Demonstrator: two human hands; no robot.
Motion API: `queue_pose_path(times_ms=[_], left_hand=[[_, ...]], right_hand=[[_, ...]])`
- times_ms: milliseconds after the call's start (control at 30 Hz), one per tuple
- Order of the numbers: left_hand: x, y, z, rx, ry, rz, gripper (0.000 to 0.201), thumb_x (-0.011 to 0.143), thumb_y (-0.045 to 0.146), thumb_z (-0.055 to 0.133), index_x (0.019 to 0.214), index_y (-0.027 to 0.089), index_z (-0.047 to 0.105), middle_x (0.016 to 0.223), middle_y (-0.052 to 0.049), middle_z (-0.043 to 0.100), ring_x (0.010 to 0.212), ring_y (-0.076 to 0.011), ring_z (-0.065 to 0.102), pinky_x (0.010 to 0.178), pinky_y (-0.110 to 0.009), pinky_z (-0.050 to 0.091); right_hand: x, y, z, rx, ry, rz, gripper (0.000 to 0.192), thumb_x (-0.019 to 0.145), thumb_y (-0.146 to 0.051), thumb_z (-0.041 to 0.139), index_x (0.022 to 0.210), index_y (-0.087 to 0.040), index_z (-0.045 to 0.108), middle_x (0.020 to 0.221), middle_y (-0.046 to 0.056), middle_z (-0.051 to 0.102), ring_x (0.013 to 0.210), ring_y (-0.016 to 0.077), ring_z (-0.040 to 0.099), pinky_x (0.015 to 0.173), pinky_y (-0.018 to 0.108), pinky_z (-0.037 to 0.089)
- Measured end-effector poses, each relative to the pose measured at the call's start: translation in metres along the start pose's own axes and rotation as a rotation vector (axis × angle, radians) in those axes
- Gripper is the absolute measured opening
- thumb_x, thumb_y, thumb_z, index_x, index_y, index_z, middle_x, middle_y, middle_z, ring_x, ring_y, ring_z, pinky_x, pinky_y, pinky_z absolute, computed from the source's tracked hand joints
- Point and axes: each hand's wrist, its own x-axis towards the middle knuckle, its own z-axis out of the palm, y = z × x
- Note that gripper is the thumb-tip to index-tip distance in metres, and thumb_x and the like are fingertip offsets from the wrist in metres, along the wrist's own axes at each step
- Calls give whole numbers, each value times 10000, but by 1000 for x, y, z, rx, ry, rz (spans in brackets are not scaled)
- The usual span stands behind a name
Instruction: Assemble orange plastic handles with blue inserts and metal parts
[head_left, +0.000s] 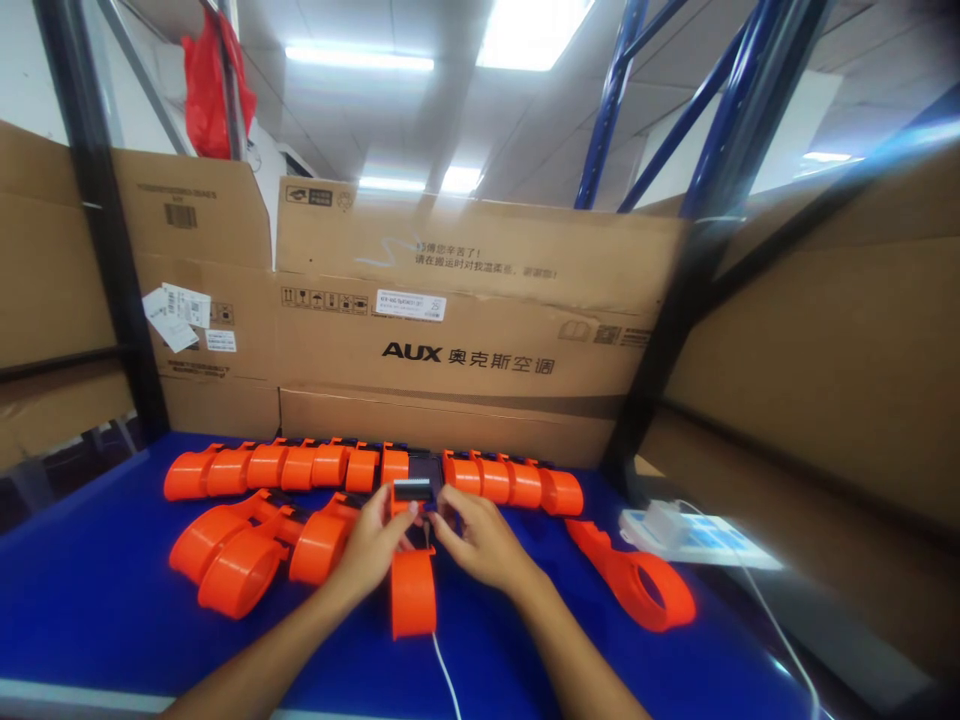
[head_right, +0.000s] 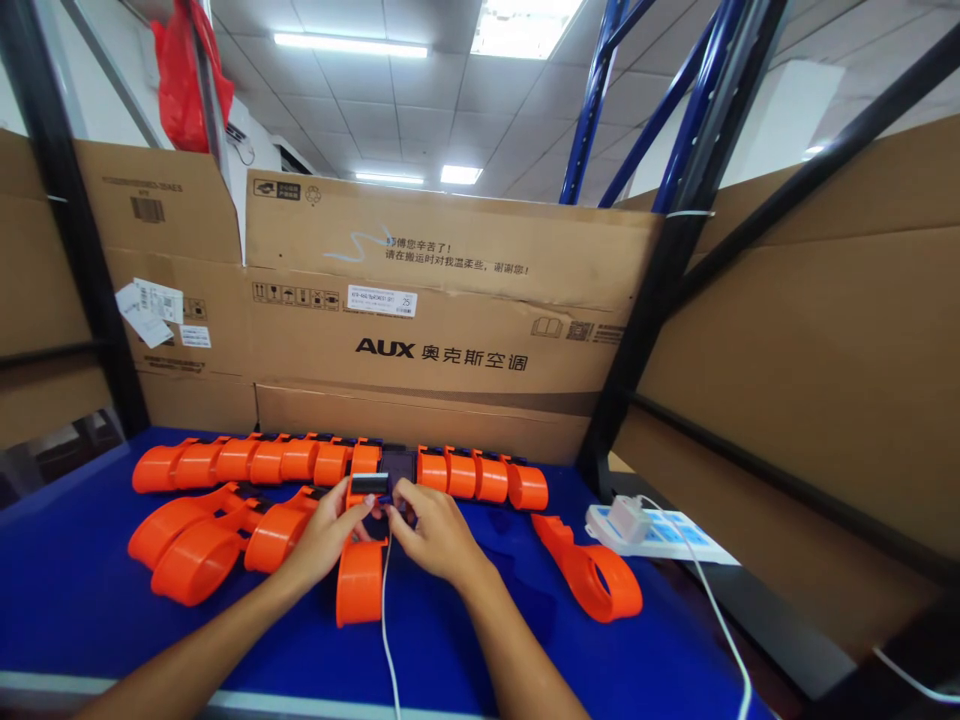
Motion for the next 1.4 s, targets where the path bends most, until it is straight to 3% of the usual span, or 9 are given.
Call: queue_pose_path(times_ms=[667, 867, 933, 1033, 1133, 1233, 1300, 1400], left_hand=[[3, -3, -4, -52, -19, -44, 374, 796, 473, 664, 1044, 198, 613, 794, -15, 703, 540, -139, 612, 557, -245, 484], [0, 6, -2, -297, 4, -184, 348, 744, 402, 739, 965, 168, 608, 713, -14, 691, 499, -119, 593, 517, -224, 470], [-1, 9, -1, -394, -10, -245, 384, 738, 384, 751, 1013, 169, 590, 706, -20, 694, 502, -130, 603, 518, -237, 482], [-1, 11, -1, -456, -93, -272, 597, 737, 368, 759, 1243, 193, 494, 720, -29, 712, 500, -153, 627, 513, -253, 490], [-1, 10, -1, -458, -195, -291, 843, 748, 368, 756, 1441, 203, 306, 646, -15, 697, 486, -182, 646, 499, -256, 485], [-4, 11, 0, -445, -279, -307, 889, 778, 376, 736, 1498, 212, 242, 594, -9, 675, 505, -213, 674, 511, -273, 500], [-6, 12, 1, -449, -328, -309, 857, 774, 344, 751, 1486, 231, 289, 692, -41, 705, 575, -237, 708, 558, -302, 531], [-7, 14, 3, -474, -363, -292, 806, 720, 275, 806, 1418, 249, 406, 1036, -122, 708, 735, -273, 741, 641, -349, 570]], right_hand=[[0, -2, 5, 0, 28, -21, 198, 979, -335, 493, 839, -216, 569, 787, 22, 630, 693, 151, 561, 633, 241, 399], [-1, -2, 4, 185, 73, 35, 226, 946, -412, 541, 837, -214, 549, 711, -7, 580, 628, 142, 512, 597, 248, 388], [1, 0, 7, 297, 141, 74, 265, 958, -450, 501, 844, -213, 532, 714, -4, 565, 640, 146, 518, 611, 254, 407], [4, 1, 8, 485, 204, 154, 291, 964, -504, 449, 974, -226, 534, 799, 15, 574, 701, 164, 546, 646, 270, 452], [7, -2, 6, 663, 103, 168, 346, 940, -508, 498, 1186, -265, 515, 988, 45, 614, 856, 196, 591, 764, 313, 488], [8, -5, 5, 815, 9, 163, 401, 921, -523, 523, 1239, -279, 509, 1094, 60, 626, 982, 228, 609, 853, 352, 483], [7, -5, 6, 867, 20, 184, 430, 901, -550, 540, 1230, -276, 505, 1080, 63, 636, 998, 241, 616, 848, 354, 484], [7, -1, 13, 838, 87, 217, 420, 879, -566, 570, 1170, -272, 498, 997, 51, 637, 928, 224, 620, 807, 331, 485]])
